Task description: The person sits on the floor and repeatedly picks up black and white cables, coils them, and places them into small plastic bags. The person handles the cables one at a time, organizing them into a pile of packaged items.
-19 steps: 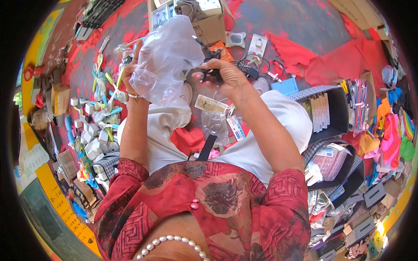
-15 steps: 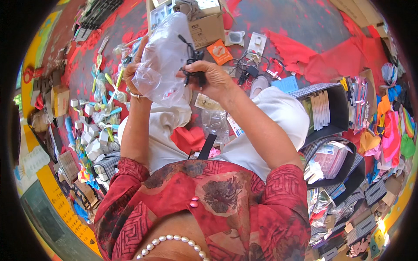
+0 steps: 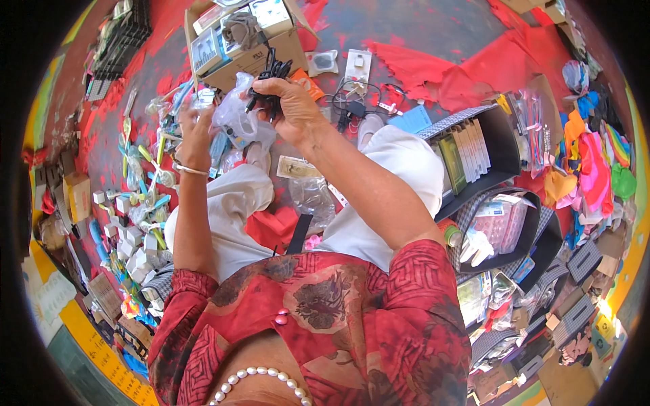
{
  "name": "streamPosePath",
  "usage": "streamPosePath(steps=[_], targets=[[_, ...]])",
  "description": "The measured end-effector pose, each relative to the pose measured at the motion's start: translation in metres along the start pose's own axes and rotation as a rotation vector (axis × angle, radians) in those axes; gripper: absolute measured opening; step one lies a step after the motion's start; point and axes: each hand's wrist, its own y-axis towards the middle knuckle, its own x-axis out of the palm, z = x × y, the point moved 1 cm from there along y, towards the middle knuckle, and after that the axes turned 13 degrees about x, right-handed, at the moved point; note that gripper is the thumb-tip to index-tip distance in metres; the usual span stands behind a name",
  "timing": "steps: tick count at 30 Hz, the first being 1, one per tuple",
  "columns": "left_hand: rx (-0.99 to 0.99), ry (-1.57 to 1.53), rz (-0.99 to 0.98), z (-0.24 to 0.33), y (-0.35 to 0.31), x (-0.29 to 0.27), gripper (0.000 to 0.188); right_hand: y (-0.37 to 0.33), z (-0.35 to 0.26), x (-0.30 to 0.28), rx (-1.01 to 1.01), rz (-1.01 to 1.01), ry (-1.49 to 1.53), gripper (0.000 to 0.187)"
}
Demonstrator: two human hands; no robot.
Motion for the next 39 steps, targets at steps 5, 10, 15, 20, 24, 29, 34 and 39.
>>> streamPosePath(steps=[5, 10, 15, 20, 24, 29, 34, 39], targets=[[0.434, 0.289, -0.24, 0.029, -0.03, 0.015, 0.039, 0.002, 0.0, 0.001, -0.058, 0.074, -0.051, 0.014], [0.523, 0.411, -0.113, 0.022, -0.044, 0.051, 0.028, -0.002, 0.015, 0.009, -0.049, 0.075, -0.126, 0.012], [0.642, 0.455, -0.117, 0.015, -0.029, 0.037, 0.026, -0.008, 0.019, 0.017, 0.025, 0.024, -0.168, 0.014], [0.641, 0.403, -0.183, 0.026, -0.032, 0.035, 0.013, -0.004, -0.006, 0.014, -0.136, 0.065, -0.131, 0.017], [0.495, 0.226, -0.283, 0.031, -0.024, 0.028, 0.024, 0.0, -0.016, 0.001, -0.202, 0.193, -0.276, 0.016], [0.086, -0.447, -0.115, 0.019, -0.008, 0.024, 0.027, 0.001, -0.016, -0.006, -0.169, 0.324, -0.284, 0.014], [-0.23, -0.458, 0.047, 0.009, -0.006, 0.022, 0.012, -0.008, -0.015, 0.002, -0.24, 0.138, -0.345, 0.019], [-0.226, -0.654, -0.092, 0.019, -0.015, 0.022, 0.011, 0.0, 0.014, 0.006, -0.049, -0.146, -0.558, 0.027]])
